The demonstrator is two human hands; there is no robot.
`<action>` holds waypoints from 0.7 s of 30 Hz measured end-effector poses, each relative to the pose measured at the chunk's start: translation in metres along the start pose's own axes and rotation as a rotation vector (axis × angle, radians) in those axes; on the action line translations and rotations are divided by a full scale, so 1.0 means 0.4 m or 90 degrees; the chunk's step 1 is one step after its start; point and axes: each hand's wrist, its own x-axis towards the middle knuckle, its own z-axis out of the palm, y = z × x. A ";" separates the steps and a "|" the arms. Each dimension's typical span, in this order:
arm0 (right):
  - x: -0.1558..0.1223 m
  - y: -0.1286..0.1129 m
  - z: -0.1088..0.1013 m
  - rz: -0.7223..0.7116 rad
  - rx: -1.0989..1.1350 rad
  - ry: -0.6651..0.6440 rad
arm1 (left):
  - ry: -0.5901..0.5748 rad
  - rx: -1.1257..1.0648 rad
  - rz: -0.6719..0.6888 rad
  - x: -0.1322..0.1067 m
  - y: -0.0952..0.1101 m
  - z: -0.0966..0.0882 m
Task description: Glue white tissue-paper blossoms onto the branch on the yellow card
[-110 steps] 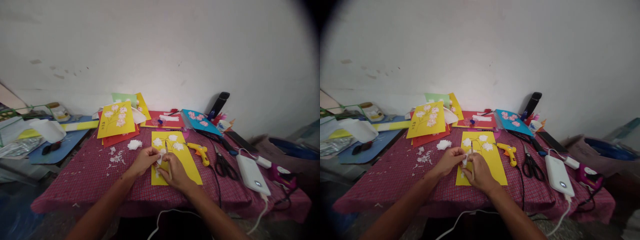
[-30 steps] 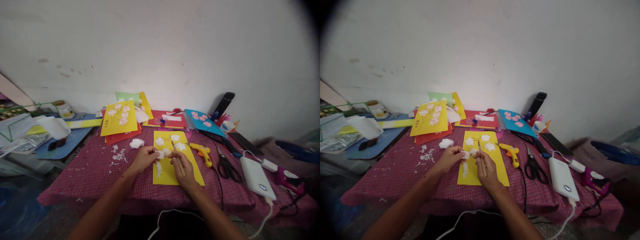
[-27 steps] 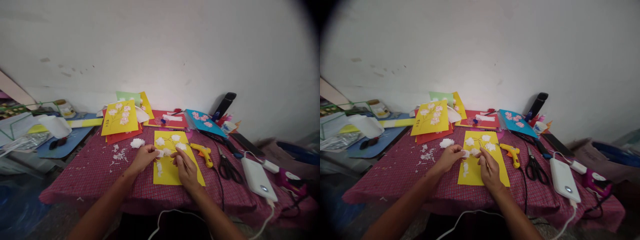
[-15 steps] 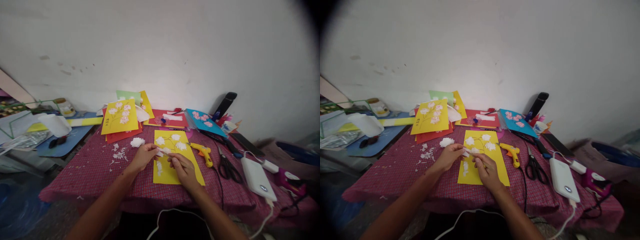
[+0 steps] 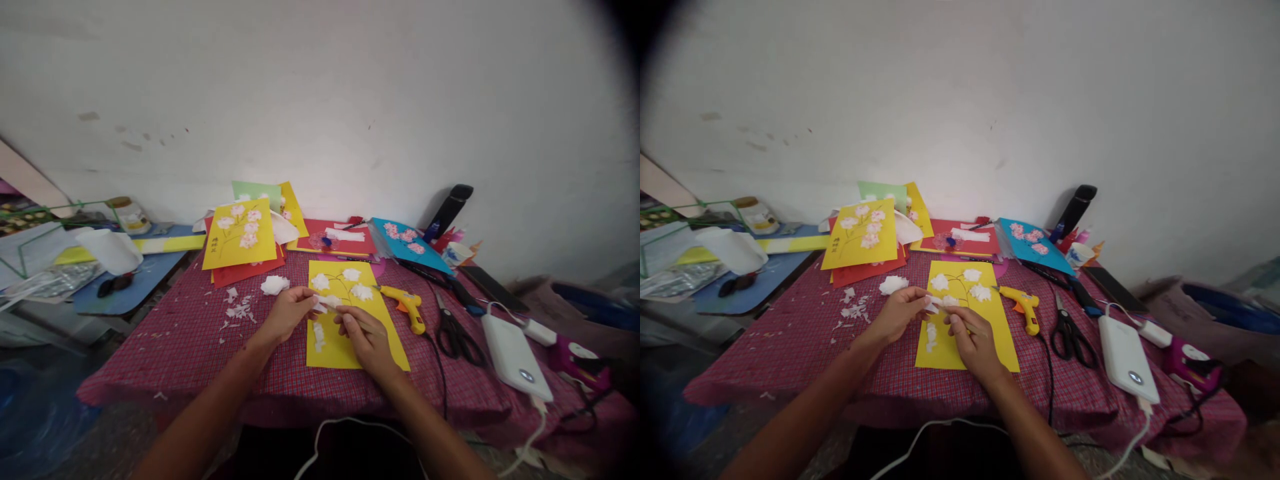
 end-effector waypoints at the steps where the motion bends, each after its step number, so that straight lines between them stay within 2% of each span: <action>1: -0.001 0.002 0.000 0.002 0.002 -0.001 | -0.001 0.000 0.001 0.000 0.000 0.000; 5: -0.004 0.011 0.001 0.016 0.023 0.000 | 0.009 -0.016 -0.009 -0.001 0.005 0.002; 8: 0.000 0.013 0.000 0.049 0.084 0.019 | 0.012 -0.060 -0.051 -0.005 0.012 0.002; 13: 0.016 0.016 -0.007 0.118 0.229 0.064 | -0.034 -0.095 -0.066 -0.011 0.019 0.000; 17: 0.022 0.031 -0.011 0.156 0.317 0.057 | -0.051 -0.088 -0.071 -0.012 0.016 0.000; 21: 0.020 0.038 -0.010 0.169 0.337 0.039 | -0.046 -0.068 -0.070 -0.010 0.011 -0.002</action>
